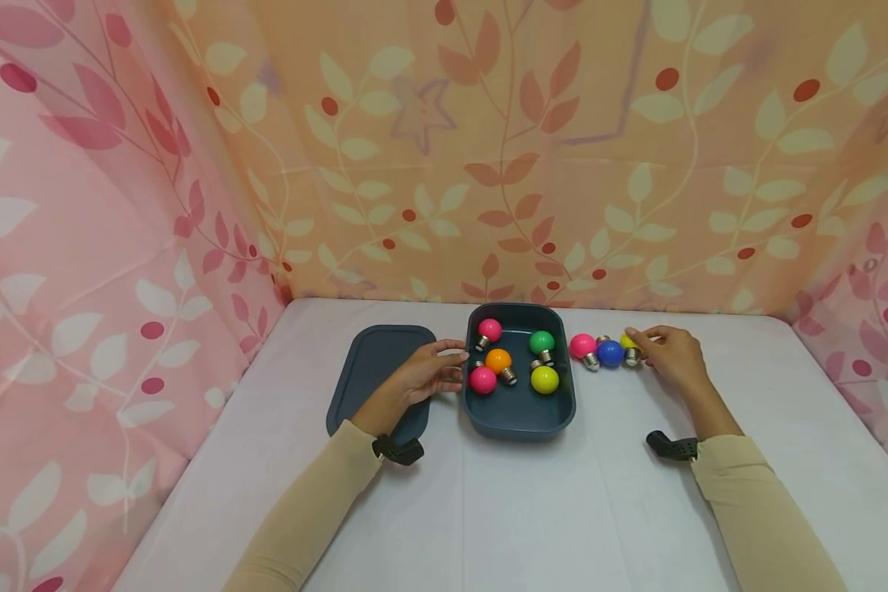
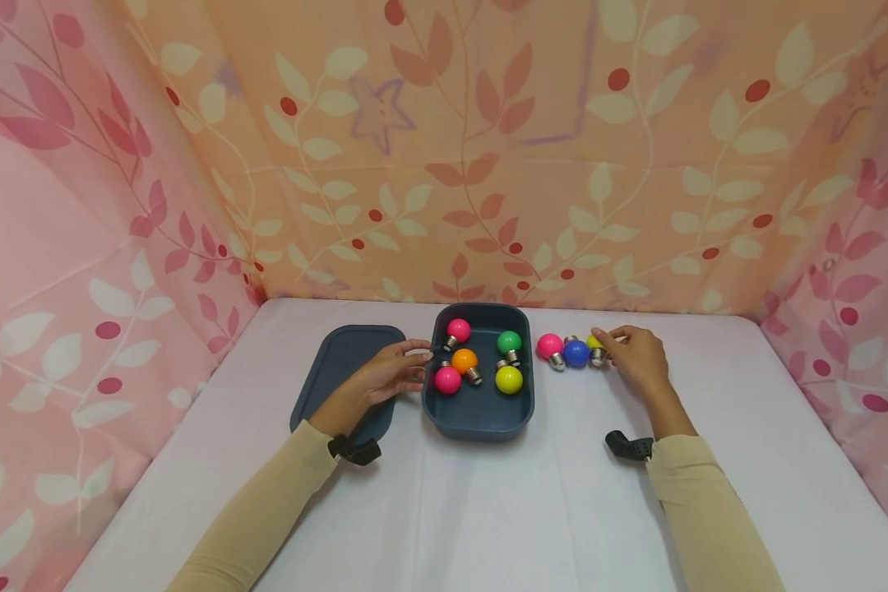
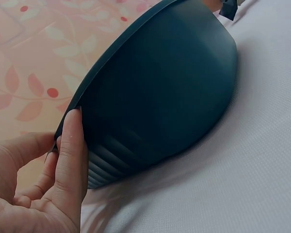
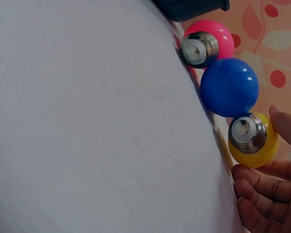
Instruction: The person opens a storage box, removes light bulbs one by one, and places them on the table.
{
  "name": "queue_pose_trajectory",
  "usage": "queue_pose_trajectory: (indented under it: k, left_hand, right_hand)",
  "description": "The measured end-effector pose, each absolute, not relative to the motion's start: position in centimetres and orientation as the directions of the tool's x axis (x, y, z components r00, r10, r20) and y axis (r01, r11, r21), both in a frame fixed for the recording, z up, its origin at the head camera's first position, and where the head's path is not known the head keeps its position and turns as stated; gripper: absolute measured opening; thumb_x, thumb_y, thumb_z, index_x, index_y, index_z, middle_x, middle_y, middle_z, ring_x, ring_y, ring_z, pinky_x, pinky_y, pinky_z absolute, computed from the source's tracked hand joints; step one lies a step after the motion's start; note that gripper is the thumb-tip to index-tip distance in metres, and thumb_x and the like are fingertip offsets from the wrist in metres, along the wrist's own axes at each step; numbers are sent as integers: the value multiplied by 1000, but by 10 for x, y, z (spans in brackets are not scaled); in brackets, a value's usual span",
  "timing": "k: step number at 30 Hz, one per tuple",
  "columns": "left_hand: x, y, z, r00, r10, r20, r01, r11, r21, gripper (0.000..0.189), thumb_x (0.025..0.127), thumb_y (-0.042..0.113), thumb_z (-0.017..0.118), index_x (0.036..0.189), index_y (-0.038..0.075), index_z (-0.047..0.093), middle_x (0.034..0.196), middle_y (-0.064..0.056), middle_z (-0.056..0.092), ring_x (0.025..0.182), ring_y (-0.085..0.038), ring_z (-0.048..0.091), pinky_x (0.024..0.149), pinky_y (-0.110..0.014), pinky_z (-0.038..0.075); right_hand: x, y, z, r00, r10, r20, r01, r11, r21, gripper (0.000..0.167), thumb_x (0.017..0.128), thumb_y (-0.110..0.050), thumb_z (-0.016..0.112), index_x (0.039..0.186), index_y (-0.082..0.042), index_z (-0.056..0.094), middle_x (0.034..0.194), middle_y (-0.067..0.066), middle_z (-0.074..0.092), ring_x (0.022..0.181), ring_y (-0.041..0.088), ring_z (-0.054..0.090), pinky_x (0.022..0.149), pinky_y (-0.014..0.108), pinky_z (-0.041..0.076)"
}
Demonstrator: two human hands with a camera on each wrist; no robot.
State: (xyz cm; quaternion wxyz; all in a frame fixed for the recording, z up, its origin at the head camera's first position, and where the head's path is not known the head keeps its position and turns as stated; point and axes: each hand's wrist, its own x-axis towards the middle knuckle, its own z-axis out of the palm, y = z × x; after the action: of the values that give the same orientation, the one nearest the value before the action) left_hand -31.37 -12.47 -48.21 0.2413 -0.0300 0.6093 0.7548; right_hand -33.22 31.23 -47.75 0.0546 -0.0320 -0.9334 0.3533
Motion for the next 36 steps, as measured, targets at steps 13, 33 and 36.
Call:
queue_pose_trajectory:
  k: [13,33,36]
  left_hand:
    - [-313,-125,-480,-880,337,-335,-402,-152,903,36,101,10,65,135,8,56,86,-4,61,65,-14,63,60,-28,61]
    - [-312,-125,-478,-879,340,-333,-402,-156,902,38,101,10,64,137,6,54,86,-4,61,65,-14,64,61,-29,61]
    - [-312,-125,-480,-878,338,-337,-405,-153,901,36,100,10,65,135,6,55,86,-4,61,66,-14,64,61,-29,61]
  right_hand:
    - [-333,311,-477,-995,73,65,20,805,-593,72,96,-66,54,115,3,66,85,13,73,77,27,61,62,31,43]
    - [-322,317,-455,-994,64,92,-6,794,-609,75,102,-61,47,123,9,61,91,23,72,74,27,65,66,34,46]
    - [-319,317,-447,-993,56,101,-15,803,-595,76,101,-62,47,124,10,61,97,26,70,75,28,67,62,31,49]
